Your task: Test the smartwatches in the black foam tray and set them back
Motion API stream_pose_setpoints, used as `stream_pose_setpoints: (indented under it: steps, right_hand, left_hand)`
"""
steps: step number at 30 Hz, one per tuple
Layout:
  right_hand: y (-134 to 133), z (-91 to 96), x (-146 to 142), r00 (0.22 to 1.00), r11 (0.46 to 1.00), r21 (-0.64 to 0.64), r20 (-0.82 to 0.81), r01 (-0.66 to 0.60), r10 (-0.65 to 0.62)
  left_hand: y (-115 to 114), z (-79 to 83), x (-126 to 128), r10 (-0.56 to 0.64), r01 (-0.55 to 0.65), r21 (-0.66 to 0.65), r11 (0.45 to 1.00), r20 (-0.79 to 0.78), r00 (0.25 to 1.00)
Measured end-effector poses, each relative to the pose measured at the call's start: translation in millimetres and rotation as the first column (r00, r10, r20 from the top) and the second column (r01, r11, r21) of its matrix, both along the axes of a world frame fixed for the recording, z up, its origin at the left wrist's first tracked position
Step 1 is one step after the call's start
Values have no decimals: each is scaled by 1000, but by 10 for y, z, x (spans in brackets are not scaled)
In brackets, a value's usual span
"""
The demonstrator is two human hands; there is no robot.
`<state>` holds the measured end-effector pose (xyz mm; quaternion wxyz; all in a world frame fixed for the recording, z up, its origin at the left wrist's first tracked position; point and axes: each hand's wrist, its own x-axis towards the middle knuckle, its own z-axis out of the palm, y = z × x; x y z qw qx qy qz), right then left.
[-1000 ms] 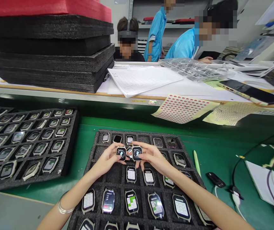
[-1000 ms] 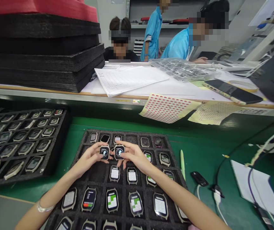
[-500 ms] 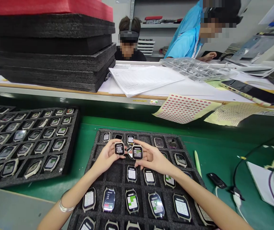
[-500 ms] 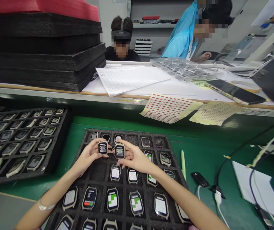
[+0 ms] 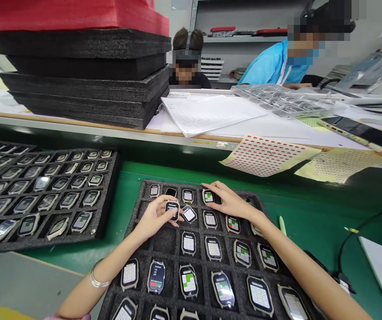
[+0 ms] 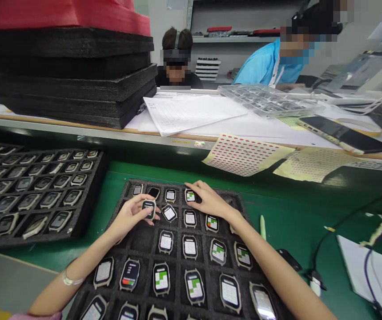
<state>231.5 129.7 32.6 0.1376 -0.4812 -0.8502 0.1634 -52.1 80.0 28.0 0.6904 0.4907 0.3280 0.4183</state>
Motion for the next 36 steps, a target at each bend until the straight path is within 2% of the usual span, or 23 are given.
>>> stream_pose_setpoints:
  steps: [4,8,14,16,17,18,20,22,24,26,29,31,36]
  right_hand:
    - [-70,69,144,988,991,87,108,100,-109]
    - [-162,16,255,964,977,74,161,203,-212]
    - [-261,-89,293,942,940,104,55,324,-330]
    - [-315,-38,258,946,944,79,-93,319,-312]
    - [-349,3,222,927,950,28,-232,310,-295]
    - [-386,50,171,872,955,-50,-396,294,-289]
    - [-461,153,35,669,940,-246,-661,235,-340]
    - [-529,244,-126,520,893,-405,-730,193,-444]
    - [-587,304,-279,482,853,-508,-722,117,-496]
    - [-637,323,-395,465,813,-580,-736,-58,-492]
    - [-700,283,-472,382,737,-595,-793,-320,-475]
    - [-724,232,-465,329,719,-580,-813,-383,-480]
    - [-729,118,-394,306,715,-561,-828,-417,-470]
  left_hand:
    - [3,0,-1,0,0,5,1000,11,1000]
    - [-4,13,-2,-8,8,7,1000,11,1000]
    - [9,0,-22,52,-52,32,998,7,999]
    - [15,-2,-21,75,-74,26,997,-17,997]
    - [17,4,-14,80,-79,25,997,-28,996]
    - [17,16,-4,83,-82,28,996,-36,996]
    - [13,61,30,79,-77,42,996,-48,996]
    - [0,128,79,63,-59,59,997,-65,996]
    - [-18,200,140,47,-40,78,996,-93,995]
    - [-38,251,207,31,-17,108,994,-128,991]
    - [-67,262,309,-6,29,143,989,-157,988]
    - [-84,227,365,-25,48,146,988,-154,988]
    - [-103,122,412,6,20,140,990,-178,984]
